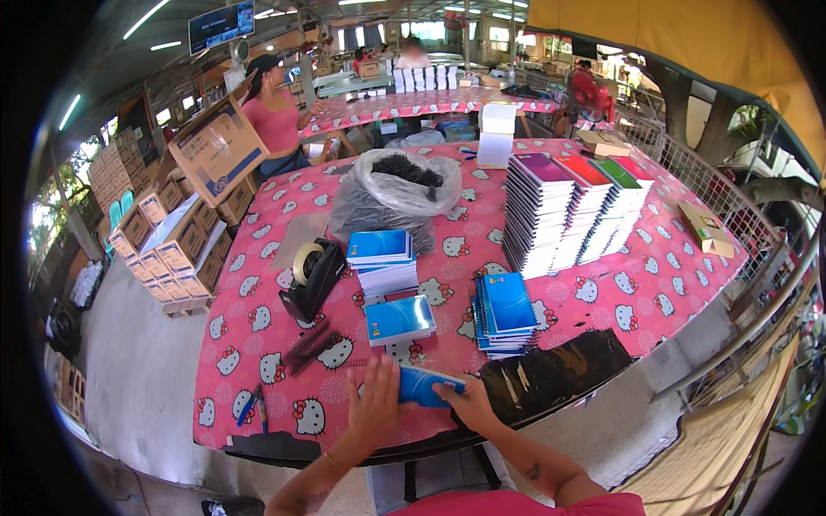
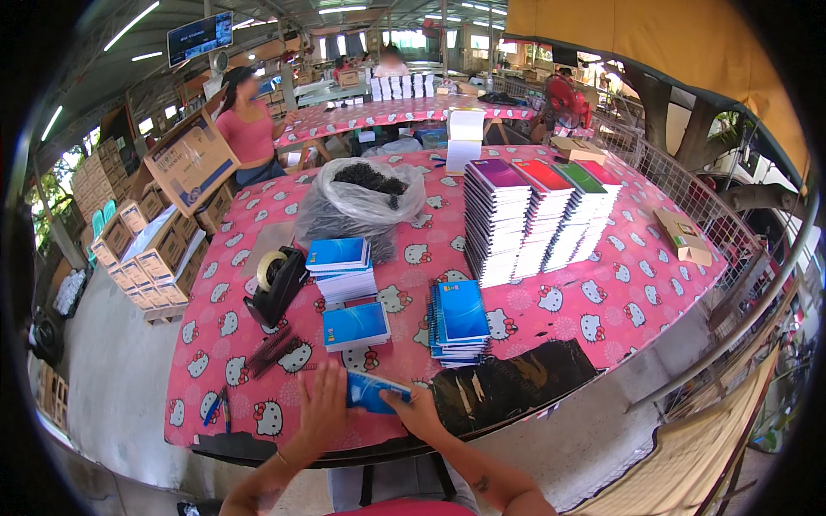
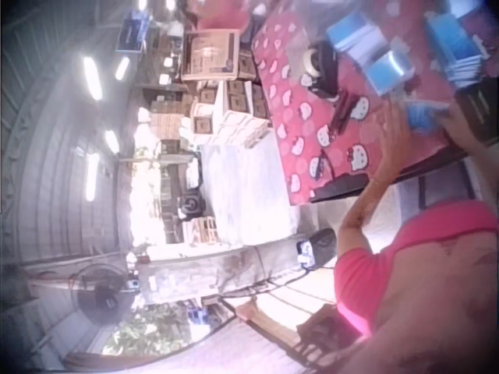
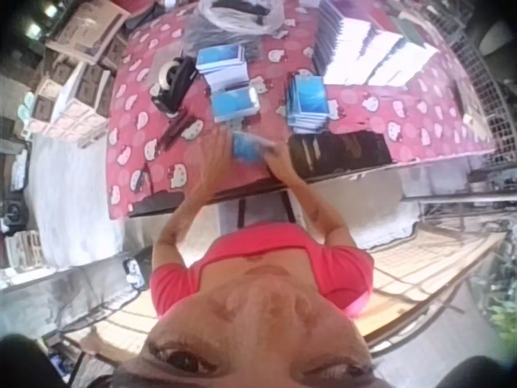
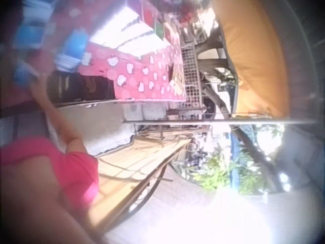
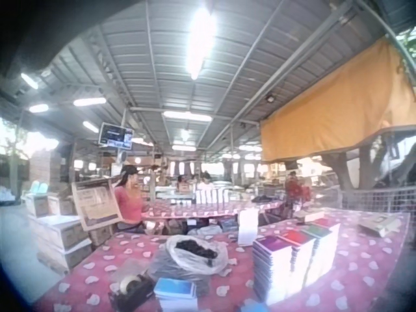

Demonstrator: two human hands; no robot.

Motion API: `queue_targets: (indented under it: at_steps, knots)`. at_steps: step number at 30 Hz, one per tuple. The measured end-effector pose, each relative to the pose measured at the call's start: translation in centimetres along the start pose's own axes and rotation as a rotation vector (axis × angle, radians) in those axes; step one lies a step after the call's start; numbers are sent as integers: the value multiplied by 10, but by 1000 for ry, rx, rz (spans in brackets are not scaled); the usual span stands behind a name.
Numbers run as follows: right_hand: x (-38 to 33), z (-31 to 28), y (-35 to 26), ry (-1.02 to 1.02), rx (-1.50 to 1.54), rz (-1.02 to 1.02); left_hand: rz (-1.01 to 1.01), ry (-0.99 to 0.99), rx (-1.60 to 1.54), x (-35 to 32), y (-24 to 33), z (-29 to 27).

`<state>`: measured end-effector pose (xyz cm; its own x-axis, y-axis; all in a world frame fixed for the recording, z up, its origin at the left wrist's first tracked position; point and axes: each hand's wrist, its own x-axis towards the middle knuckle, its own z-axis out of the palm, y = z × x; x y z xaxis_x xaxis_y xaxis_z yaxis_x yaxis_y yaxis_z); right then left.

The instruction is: The person assembles spiral-bound notebooks by inserting a blue cover into a stack of white pages and pressing the edges to secure them. The person repeatedly picks up a cover, aligns it with a page stack, and places the finished notebook onto a growing pile on the table.

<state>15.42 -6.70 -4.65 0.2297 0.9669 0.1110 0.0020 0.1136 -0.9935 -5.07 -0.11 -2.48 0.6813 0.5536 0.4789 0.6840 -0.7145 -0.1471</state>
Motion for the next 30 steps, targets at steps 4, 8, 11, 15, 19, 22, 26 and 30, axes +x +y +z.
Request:
queue_targets:
  at_steps: [4, 8, 11, 15, 19, 22, 26, 30]
  knots:
    - [5, 2, 1, -23, -49, -71, -20, -120, 81, -10, 2, 1]
    - [2, 4, -9, -36, 75, 24, -41, -39, -55, 15, -2, -8]
    - [7, -3, -6, -19, 32, -26, 1, 15, -77, -8, 2, -4]
    - [3, -8, -6, -95, 3, -32, 32, -12, -350, 41, -18, -33]
    - [4, -16, -10, -168, -60, -20, 123, -24, -485, 48, -31, -36]
    - [5, -18, -3, -191, -47, 1, 114, -62, -556, 48, -30, -37]
    - [3, -21, -3, -204, -46, -2, 99, -127, -678, 50, -33, -39]
    - [0, -21, -4, -220, -45, 23, 114, -238, -696, 51, -40, -42]
